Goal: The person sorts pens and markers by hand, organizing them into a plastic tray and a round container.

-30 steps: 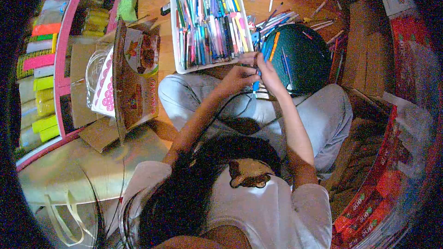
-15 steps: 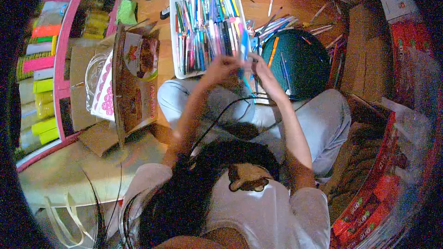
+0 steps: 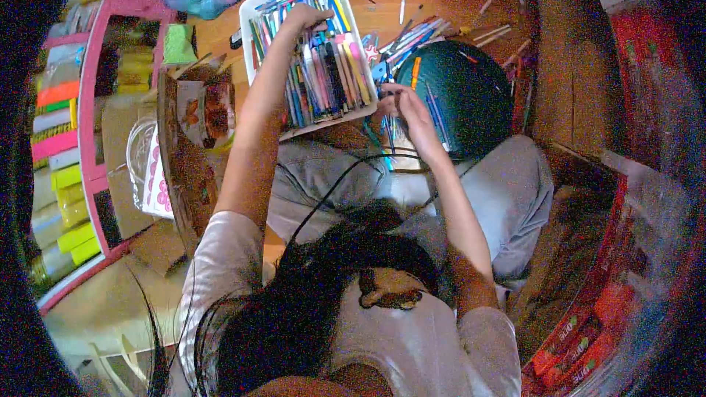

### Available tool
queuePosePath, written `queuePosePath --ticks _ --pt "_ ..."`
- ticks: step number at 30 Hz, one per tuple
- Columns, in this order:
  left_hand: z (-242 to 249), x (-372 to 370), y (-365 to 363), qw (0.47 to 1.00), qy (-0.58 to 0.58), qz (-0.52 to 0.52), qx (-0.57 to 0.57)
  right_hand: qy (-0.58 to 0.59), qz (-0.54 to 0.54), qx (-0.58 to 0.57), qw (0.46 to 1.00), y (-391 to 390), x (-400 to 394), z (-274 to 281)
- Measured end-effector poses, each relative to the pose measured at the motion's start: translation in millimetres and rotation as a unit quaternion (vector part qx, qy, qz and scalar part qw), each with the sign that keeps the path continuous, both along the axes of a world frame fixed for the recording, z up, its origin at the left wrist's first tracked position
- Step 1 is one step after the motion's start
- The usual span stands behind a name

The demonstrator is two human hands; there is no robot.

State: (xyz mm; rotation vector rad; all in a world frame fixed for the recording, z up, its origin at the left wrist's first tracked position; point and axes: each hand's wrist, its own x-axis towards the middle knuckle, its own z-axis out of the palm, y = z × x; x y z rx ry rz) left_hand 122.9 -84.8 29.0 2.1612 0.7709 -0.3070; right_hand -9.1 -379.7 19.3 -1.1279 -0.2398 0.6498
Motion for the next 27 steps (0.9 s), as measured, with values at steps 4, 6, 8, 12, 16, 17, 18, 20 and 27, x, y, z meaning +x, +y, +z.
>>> queuePosePath --ticks 4,6,8,12,16,17,18,20,27 --pt "1.5 -0.1 -0.7 0.977 -0.018 -0.099 0.189 -0.005 -0.029 -0.034 0.999 -3.3 2.7 15.1" --pt "8.5 -4.3 -6.5 0.972 -0.065 -0.092 0.207 -0.003 -0.042 -0.049 0.998 -6.2 4.9 13.2" --pt "6.5 -3.3 -8.2 0.963 -0.07 -0.091 0.242 0.006 -0.051 -0.048 0.998 -9.6 6.4 13.7" --pt "-26.4 3.6 6.0 0.938 -0.121 -0.101 0.309 -0.01 -0.07 -0.067 0.995 -17.0 11.8 12.4" --pt "-30.0 4.3 7.2 0.949 -0.094 -0.101 0.282 -0.093 -0.162 -0.196 0.963 -45.7 26.5 15.8" --pt "-25.0 0.3 3.6 0.949 -0.096 -0.101 0.284 -0.143 -0.225 -0.24 0.933 -53.7 29.5 14.0" --pt "-17.3 -4.2 -1.3 0.948 -0.099 -0.099 0.287 -0.184 -0.253 -0.306 0.899 -66.3 35.2 0.4" --pt "5.4 -20.6 -21.5 0.94 -0.166 -0.096 0.28 -0.165 -0.244 -0.429 0.854 -77.7 36.1 1.7" --pt "41.2 -123.1 -85.1 0.94 -0.293 -0.155 0.084 -0.225 -0.037 -0.666 0.71 -54.5 8.4 -17.6"
